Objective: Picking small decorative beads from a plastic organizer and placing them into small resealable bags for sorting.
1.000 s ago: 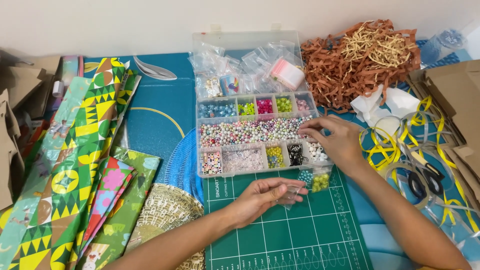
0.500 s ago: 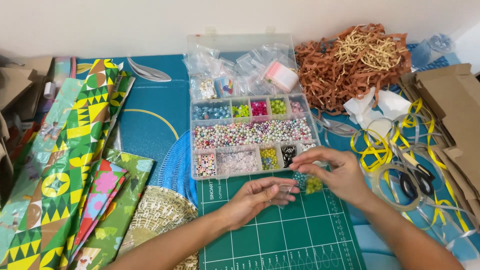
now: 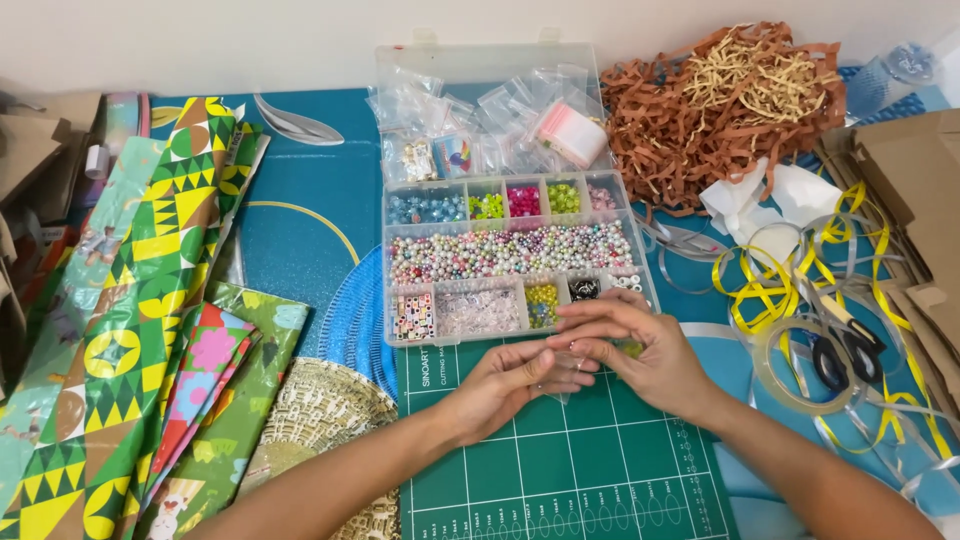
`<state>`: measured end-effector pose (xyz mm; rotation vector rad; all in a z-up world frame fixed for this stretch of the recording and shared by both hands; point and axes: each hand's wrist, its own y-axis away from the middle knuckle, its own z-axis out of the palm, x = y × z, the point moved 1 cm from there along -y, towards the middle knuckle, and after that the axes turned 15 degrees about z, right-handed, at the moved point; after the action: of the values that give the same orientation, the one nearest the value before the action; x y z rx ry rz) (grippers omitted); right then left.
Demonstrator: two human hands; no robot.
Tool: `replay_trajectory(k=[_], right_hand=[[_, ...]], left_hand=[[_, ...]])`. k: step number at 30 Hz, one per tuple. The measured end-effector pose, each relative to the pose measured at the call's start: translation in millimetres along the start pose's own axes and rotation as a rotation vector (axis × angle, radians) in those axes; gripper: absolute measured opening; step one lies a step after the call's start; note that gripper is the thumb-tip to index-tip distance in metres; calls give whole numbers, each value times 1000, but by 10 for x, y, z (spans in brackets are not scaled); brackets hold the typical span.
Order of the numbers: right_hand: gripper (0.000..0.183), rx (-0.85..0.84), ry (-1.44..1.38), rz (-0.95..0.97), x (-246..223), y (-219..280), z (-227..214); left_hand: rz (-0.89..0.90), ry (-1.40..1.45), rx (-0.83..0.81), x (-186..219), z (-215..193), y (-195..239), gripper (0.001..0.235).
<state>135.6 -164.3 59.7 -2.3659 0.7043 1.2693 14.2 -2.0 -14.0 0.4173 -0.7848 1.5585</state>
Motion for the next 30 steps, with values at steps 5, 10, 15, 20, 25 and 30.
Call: replay_trajectory(k=[5, 10, 15, 20, 25, 30], right_hand=[[23, -17, -9, 23, -74, -9, 6], [26, -57, -63, 25, -139, -5, 8], [26, -45, -39, 28, -129, -14, 8], [26, -11, 21, 12, -209, 3, -4], [29, -10, 41, 12, -226, 9, -9], [27, 1, 55, -27, -227, 12, 0]], left_hand=[[5, 6, 11, 4, 1, 8, 42], [5, 17, 30, -19, -22, 10, 43], [17, 31, 36, -34, -28, 11, 41], [10, 31, 59, -33, -21, 18, 42], [18, 29, 51, -24, -17, 15, 40], [16, 28, 44, -16, -14, 18, 37]])
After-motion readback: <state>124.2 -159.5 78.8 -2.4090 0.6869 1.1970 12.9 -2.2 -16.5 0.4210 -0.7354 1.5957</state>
